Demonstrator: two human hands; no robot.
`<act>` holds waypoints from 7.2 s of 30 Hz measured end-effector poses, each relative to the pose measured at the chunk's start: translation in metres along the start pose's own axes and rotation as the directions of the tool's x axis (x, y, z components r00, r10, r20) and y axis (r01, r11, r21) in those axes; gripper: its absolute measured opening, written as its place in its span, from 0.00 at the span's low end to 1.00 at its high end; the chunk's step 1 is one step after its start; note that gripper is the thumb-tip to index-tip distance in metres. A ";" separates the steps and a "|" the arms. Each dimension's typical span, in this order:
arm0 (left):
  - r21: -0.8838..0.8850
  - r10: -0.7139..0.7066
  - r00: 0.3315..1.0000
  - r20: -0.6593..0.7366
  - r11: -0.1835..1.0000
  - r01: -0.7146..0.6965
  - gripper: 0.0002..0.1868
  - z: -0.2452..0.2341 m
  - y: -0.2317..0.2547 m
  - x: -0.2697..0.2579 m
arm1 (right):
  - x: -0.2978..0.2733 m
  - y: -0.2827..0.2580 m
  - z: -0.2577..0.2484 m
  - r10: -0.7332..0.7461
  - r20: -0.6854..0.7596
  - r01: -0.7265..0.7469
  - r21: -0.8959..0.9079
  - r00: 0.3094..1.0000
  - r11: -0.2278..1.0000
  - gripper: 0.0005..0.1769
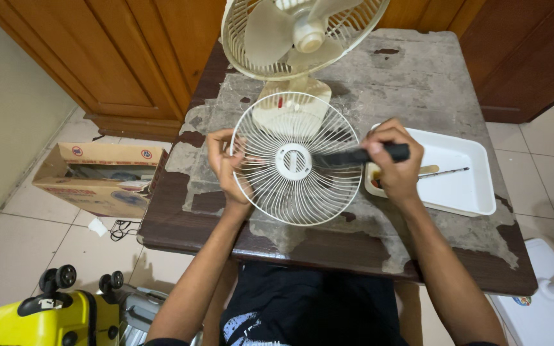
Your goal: The person removes the front grille of a small white electric fan using a screwdriver and then cleans the grille with a brush. The fan remains partially disassembled on the table.
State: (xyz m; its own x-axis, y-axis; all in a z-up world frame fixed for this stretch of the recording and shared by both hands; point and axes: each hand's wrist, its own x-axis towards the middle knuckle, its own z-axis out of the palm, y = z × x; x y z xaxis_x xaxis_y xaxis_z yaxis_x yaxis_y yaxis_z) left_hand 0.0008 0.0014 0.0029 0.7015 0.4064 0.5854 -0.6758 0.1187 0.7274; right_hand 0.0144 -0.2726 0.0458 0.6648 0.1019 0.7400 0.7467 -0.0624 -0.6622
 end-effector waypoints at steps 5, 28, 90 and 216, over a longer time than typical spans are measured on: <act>-0.091 -0.121 0.993 -0.010 0.989 0.119 0.17 0.002 0.007 0.001 | -0.005 -0.017 -0.012 -0.040 0.078 0.006 0.393 0.996 0.920 0.09; 0.234 -0.162 0.978 0.133 0.964 0.127 0.13 0.002 -0.015 0.003 | -0.007 -0.070 -0.004 -0.061 0.801 0.616 -0.407 0.596 0.674 0.20; 0.751 -0.120 0.829 0.546 0.509 -0.420 0.36 0.025 -0.031 0.024 | 0.000 -0.019 0.059 0.344 0.579 0.243 -0.706 0.740 0.665 0.28; 0.483 0.435 0.812 0.389 0.654 -0.582 0.14 0.057 0.087 0.155 | 0.101 -0.004 0.113 0.319 -0.010 -0.317 0.102 0.948 0.943 0.30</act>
State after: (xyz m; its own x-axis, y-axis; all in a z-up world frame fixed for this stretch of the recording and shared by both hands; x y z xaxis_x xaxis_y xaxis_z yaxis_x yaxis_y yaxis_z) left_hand 0.0632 0.0226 0.1774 0.3639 0.0295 0.9310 -0.7410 -0.5964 0.3085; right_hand 0.0763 -0.1499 0.1100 0.8685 0.0664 0.4912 0.4916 0.0103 -0.8707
